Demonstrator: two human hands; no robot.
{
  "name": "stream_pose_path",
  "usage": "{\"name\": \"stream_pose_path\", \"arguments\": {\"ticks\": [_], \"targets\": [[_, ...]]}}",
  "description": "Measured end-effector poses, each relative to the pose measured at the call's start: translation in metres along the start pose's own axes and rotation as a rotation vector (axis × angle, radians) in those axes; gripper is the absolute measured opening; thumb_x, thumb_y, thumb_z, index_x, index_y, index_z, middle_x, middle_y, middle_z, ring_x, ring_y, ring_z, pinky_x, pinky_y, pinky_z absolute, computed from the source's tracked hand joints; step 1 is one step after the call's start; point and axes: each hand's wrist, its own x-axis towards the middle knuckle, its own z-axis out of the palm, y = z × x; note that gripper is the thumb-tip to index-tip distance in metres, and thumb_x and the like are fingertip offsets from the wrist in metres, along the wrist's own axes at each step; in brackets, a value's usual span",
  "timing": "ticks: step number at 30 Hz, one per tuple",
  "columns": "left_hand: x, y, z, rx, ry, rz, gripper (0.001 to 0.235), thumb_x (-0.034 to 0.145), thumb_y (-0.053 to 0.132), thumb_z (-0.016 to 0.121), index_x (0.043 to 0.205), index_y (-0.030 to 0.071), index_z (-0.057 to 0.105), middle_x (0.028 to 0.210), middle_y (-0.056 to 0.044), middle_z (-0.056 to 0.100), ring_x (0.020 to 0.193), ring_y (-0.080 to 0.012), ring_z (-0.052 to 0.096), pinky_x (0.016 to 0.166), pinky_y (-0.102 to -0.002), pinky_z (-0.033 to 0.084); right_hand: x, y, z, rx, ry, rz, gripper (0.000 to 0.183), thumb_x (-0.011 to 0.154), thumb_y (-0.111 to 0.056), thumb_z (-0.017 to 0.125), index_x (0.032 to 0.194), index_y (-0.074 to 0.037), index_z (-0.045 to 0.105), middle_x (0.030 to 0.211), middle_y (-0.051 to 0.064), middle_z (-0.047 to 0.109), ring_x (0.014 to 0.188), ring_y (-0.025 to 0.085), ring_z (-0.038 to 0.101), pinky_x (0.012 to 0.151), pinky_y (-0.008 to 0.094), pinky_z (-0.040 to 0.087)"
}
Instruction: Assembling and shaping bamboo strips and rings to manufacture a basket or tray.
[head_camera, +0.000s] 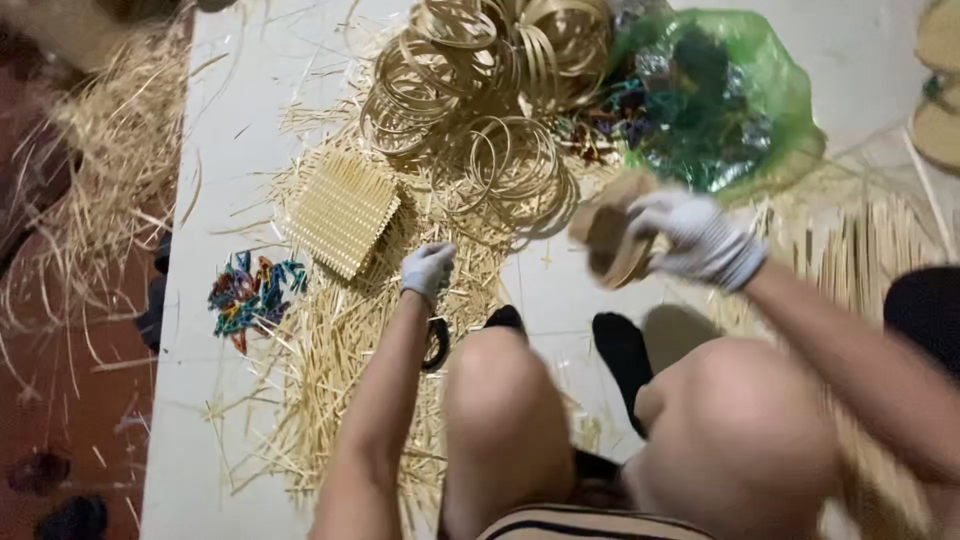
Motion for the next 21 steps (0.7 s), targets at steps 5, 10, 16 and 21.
{"name": "stream_pose_path", "arguments": {"ticks": [5, 10, 16, 21], "targets": [[-0.080, 0.092, 0.080, 0.182, -0.328, -0.028, 0.048, 0.098, 0.042, 0.053, 0.137, 0.015, 0.064, 0.125, -0.004, 0.068, 0.110, -0.0137, 0.062, 0.080, -0.036, 0.048, -0.008, -0.006, 0.062, 0.255, 0.200, -0.151, 0.047, 0.070, -0.011, 0.083, 0.113, -0.012, 0.065, 0.135, 0.015, 0.060, 0.121, 0.038, 0.061, 0.102, 0.043, 0.053], [-0.049, 0.074, 0.135, -0.267, -0.678, -0.262, 0.064, 0.103, 0.057, 0.036, 0.146, 0.014, 0.053, 0.139, -0.007, 0.062, 0.125, -0.0203, 0.058, 0.105, -0.041, 0.044, -0.014, 0.009, 0.094, 0.291, 0.294, -0.158, 0.055, 0.070, -0.006, 0.084, 0.120, -0.014, 0.062, 0.144, 0.016, 0.052, 0.138, 0.043, 0.048, 0.112, 0.048, 0.045], [0.089, -0.084, 0.126, -0.404, -0.655, -0.007, 0.036, 0.111, 0.033, 0.050, 0.118, -0.002, 0.057, 0.114, -0.011, 0.060, 0.107, -0.0242, 0.054, 0.098, -0.041, 0.044, -0.036, 0.061, 0.132, 0.719, 0.201, 0.715, 0.051, 0.091, -0.006, 0.053, 0.141, -0.013, 0.047, 0.150, 0.014, 0.052, 0.128, 0.028, 0.063, 0.109, 0.038, 0.050], [0.071, -0.089, 0.158, 0.188, -0.498, 0.219, 0.035, 0.108, 0.032, 0.058, 0.124, 0.004, 0.070, 0.116, -0.004, 0.071, 0.109, -0.0165, 0.061, 0.097, -0.034, 0.048, -0.046, 0.124, 0.238, 0.522, 0.001, 0.853, 0.038, 0.101, -0.033, 0.057, 0.124, -0.005, 0.069, 0.121, 0.018, 0.073, 0.115, 0.030, 0.068, 0.099, 0.038, 0.051]]}}
